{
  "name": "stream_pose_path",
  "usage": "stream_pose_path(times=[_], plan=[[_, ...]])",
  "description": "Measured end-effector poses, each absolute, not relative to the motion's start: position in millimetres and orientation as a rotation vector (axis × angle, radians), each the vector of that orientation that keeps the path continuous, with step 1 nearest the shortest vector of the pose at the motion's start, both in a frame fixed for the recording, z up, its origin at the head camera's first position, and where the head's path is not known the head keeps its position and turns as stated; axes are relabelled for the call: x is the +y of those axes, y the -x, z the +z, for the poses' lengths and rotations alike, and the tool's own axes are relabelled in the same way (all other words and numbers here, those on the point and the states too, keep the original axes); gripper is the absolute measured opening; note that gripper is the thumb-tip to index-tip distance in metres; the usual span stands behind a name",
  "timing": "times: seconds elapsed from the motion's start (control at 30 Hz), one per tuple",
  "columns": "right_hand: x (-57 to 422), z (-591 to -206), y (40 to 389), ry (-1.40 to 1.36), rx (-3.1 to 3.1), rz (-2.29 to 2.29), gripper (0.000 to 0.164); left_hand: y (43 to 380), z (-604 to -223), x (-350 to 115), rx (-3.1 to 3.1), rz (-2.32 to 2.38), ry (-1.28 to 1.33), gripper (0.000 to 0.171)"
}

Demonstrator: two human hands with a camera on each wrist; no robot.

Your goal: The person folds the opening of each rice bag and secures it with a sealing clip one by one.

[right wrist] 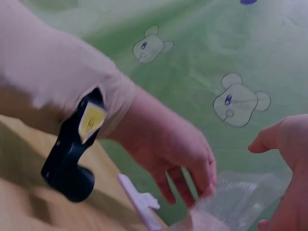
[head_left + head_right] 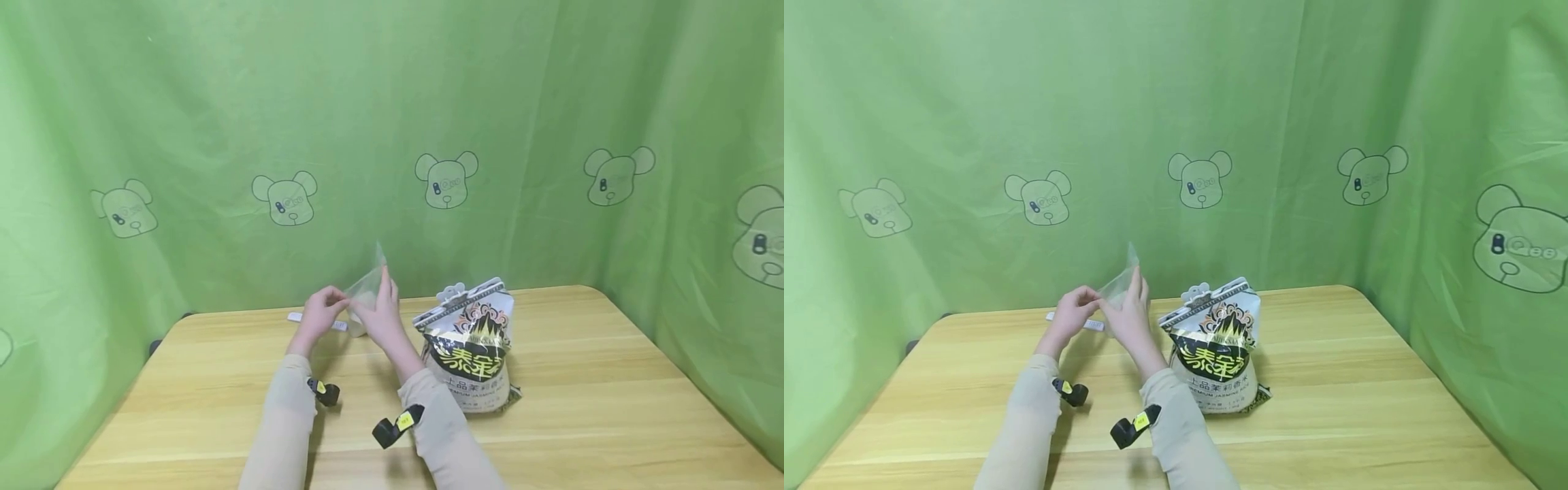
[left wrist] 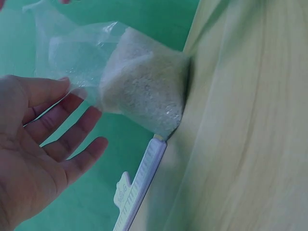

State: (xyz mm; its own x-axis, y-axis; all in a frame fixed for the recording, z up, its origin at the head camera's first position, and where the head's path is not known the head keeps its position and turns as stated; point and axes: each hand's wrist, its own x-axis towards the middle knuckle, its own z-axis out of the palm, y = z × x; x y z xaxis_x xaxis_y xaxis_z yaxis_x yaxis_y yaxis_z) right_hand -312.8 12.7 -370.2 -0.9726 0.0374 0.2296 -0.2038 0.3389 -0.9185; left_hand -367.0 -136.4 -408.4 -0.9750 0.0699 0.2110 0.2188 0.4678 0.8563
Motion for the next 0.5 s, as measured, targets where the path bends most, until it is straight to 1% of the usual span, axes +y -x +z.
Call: stream_pose_path(times=[0.5], plan=[[13, -381, 319, -0.152, -2.448, 1.833, 0.093, 364, -408, -155, -2.636, -1.522, 0.330, 0.015]])
